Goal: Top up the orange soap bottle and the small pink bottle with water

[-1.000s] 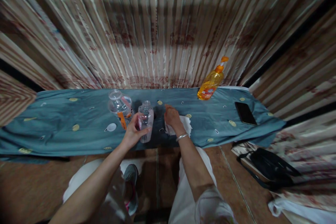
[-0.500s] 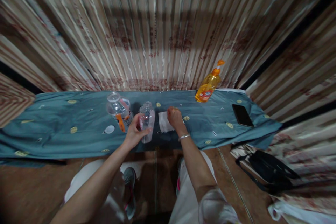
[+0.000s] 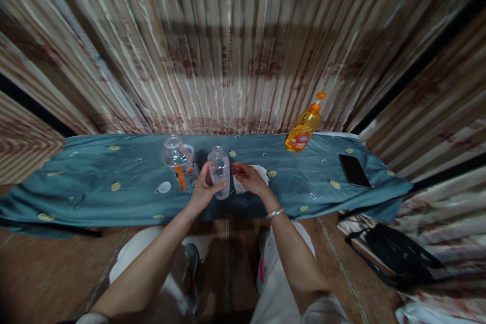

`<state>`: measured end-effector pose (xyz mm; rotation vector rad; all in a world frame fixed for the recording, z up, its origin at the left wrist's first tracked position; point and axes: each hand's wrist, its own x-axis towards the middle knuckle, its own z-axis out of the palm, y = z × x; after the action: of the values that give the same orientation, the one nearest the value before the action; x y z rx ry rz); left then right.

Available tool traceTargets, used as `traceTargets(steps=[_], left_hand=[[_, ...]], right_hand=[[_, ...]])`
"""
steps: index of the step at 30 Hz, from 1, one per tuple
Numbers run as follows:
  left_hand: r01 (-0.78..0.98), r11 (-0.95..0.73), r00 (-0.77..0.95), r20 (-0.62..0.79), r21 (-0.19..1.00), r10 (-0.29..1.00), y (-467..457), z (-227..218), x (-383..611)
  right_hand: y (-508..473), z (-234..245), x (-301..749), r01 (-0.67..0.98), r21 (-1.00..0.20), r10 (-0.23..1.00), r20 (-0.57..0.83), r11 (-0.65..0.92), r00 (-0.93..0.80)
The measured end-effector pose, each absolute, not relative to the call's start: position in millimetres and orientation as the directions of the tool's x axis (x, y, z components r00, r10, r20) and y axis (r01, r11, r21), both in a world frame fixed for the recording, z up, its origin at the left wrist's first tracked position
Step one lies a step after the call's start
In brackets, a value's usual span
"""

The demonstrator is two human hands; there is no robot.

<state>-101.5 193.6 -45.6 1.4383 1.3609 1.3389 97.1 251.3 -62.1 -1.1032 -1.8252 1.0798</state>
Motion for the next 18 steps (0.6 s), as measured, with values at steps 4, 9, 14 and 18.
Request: traceTargets(steps=[4, 9, 14, 18], left_hand=[[0.048, -0.157, -0.081, 0.160, 0.986, 0.984, 195.4, -49.4, -99.1], [-0.024, -0.164, -0.056, 0.163, 0.986, 0.985, 193.2, -52.7, -94.4], [0.008, -0.201, -0.044, 0.201, 0.980, 0.979, 188.4, -51.8, -95.0], [0.066, -0.250, -0.023, 0.252, 0.966, 0.967, 174.7, -48.1, -102.2]], right_hand=[[228.8, -51.2, 96.0, 0.189, -0.965, 0.856, 0.060, 0.181, -0.513], [198.8, -44.7, 69.1, 0.233, -0.936, 0.903, 0.154, 0.264, -0.401], [189.0, -49.8, 46.3, 0.292, -0.918, 0.950, 0.202, 0.268, -0.238], [198.8, -51.0, 57.1, 0.264, -0.940, 0.976, 0.197, 0.215, -0.091]])
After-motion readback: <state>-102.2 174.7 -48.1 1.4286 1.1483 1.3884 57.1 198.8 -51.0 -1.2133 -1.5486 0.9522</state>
